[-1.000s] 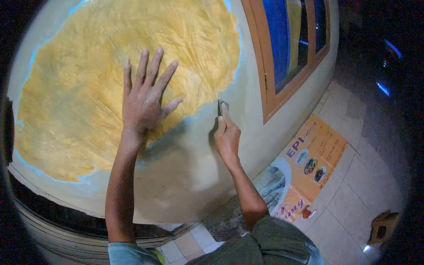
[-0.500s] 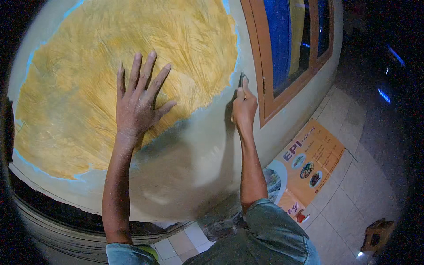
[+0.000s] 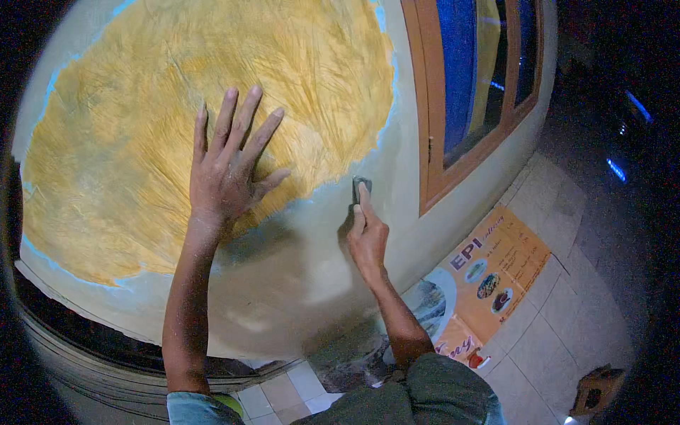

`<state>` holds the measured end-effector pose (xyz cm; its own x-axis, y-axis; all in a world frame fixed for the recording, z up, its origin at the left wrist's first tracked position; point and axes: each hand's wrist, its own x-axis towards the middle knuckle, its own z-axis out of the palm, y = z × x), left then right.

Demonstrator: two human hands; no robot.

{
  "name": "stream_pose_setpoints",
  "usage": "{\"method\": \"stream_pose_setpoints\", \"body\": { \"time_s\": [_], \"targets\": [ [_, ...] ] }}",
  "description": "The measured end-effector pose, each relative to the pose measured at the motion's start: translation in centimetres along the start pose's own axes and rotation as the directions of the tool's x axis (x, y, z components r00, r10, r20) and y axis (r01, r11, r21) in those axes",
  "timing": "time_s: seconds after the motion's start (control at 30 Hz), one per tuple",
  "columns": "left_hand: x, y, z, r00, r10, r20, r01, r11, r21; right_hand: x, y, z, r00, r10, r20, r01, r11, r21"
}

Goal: Scraping and smoothing a wall surface with a putty knife.

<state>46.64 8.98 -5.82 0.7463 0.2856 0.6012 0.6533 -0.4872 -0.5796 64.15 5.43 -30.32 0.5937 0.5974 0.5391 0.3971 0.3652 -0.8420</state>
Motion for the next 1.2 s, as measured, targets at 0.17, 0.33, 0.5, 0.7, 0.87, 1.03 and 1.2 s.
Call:
{"method": "stream_pose_setpoints", "body": {
  "time_s": [0.17,0.33,0.5,0.7,0.87,1.03,1.2],
  "targets": [
    [-0.3,0.1,-0.4,1.000,-0.007,-0.002,0.007,1.000,0.018,9.2,-2.1,-3.7,0.963,0.262,-0.053,-0.264,0.964,-0.029],
    [-0.1,0.1,-0.3,1.000,-0.006,-0.027,0.006,1.000,0.003,4.0,2.6,-4.1,0.990,-0.128,0.050,0.134,0.980,-0.144],
    [-0.2,0.0,-0.9,0.999,-0.015,-0.033,0.016,1.000,0.026,3.2,1.9,-4.1,0.998,-0.024,0.054,0.028,0.996,-0.084],
    [-0.3,0.1,-0.4,0.999,-0.012,-0.039,0.013,1.000,0.024,3.3,1.1,-2.9,0.993,0.042,0.107,-0.036,0.998,-0.049],
    [-0.4,0.2,-1.2,0.999,-0.026,-0.022,0.027,0.999,0.040,11.2,-1.1,-4.6,0.999,-0.022,-0.040,0.025,0.997,0.075],
    [-0.6,0.0,-0.7,0.999,-0.031,0.003,0.032,0.998,-0.062,5.1,-0.5,-3.8,0.995,-0.016,0.102,0.019,1.000,-0.024],
    [-0.8,-0.8,0.1,0.995,0.019,-0.096,-0.028,0.995,-0.092,5.3,0.3,-3.0,0.985,0.142,0.100,-0.152,0.983,0.103]
  ]
}}
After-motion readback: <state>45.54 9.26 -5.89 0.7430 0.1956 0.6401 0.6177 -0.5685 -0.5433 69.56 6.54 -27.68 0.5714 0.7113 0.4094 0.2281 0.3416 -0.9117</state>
